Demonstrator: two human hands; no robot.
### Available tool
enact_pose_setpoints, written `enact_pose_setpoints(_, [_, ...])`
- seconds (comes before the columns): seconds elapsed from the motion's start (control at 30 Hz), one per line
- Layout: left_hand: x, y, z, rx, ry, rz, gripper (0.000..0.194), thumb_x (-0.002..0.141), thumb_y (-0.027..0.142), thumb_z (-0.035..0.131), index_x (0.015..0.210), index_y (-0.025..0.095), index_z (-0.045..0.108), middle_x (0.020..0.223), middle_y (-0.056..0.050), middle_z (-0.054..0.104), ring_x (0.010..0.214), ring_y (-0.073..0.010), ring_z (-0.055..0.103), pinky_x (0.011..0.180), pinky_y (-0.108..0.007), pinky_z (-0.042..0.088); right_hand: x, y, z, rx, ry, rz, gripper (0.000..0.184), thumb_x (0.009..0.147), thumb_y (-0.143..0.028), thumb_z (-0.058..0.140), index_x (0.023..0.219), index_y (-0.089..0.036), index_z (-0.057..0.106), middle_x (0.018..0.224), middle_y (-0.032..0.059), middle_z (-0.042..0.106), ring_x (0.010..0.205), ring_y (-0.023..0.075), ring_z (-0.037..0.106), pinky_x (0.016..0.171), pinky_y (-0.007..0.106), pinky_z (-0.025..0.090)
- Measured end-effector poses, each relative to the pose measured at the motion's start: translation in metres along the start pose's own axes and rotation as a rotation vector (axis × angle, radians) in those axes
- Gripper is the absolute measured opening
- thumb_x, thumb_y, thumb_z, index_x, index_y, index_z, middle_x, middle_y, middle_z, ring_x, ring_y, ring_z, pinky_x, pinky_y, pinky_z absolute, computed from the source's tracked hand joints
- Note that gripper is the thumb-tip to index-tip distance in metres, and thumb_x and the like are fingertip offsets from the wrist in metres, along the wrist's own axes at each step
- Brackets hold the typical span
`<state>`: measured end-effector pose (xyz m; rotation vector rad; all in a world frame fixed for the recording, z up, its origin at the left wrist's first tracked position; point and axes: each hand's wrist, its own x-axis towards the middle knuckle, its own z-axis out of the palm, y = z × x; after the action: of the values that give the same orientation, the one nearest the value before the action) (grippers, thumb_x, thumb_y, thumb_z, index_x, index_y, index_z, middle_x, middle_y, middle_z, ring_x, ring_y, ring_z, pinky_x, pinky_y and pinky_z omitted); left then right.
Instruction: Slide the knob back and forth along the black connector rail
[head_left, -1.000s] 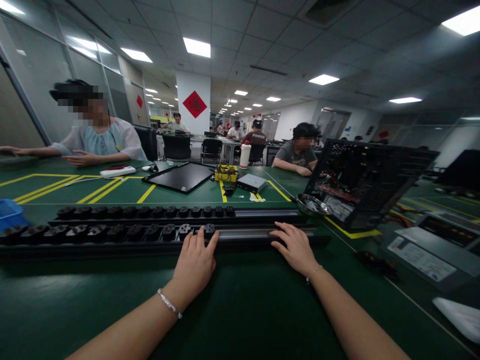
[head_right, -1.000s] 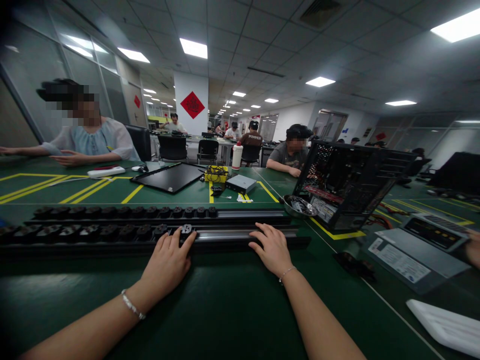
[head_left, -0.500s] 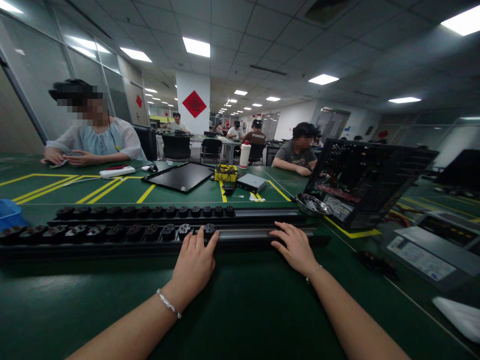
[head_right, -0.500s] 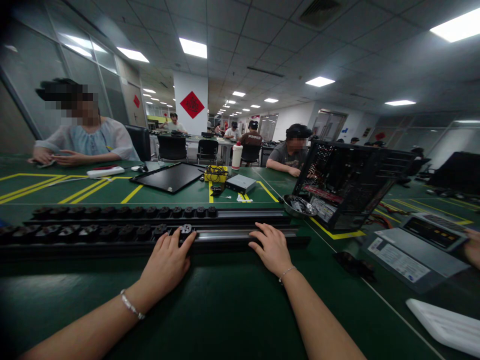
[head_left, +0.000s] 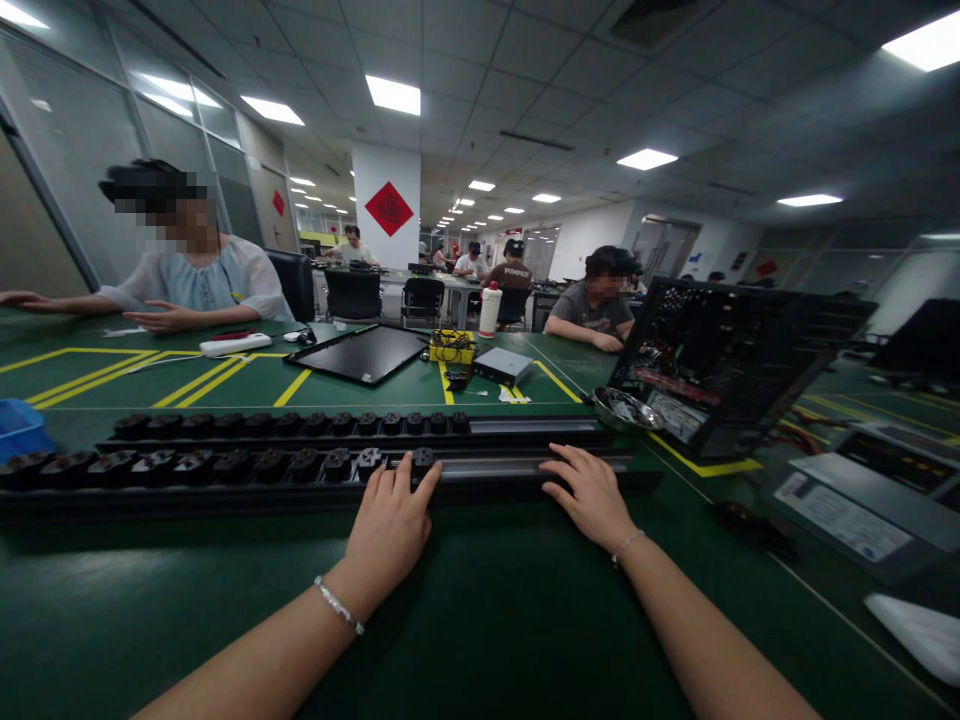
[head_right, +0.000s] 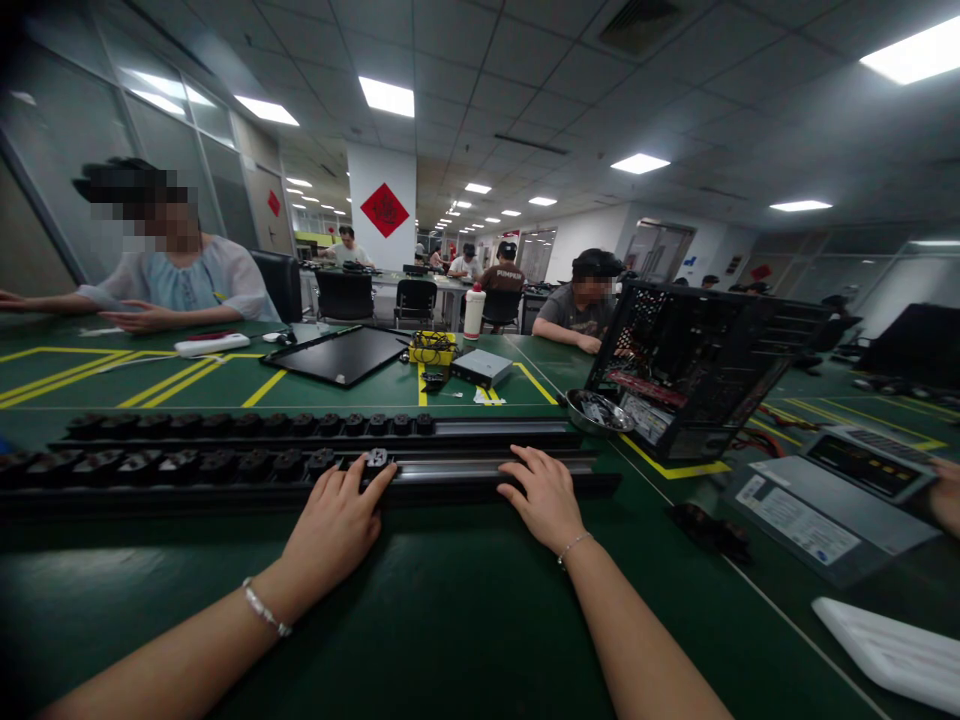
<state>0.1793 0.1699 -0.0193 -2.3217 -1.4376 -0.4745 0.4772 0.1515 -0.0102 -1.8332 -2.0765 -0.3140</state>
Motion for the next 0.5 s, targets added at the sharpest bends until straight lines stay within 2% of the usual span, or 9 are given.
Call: enact_pose_setpoints(0.5, [0.0005,0.0004,-0.0010,-0.013,-0.016,-0.001,0.060,0.077,0.019,0.051,0.135,0.030,0.040,0.135,-0.013,0.048,0.110,-0.0282,0.051,0.100,-0.044,0.030,-0.0002,0.0031,0.0037,-0.004,0.020,-0.010,0.030,0.088,-0.045,0.043,0.108,-0.033,0.061,0.134,0.0010,0.049,0.124,0.0255,0.040,0.098,0.048,0.033])
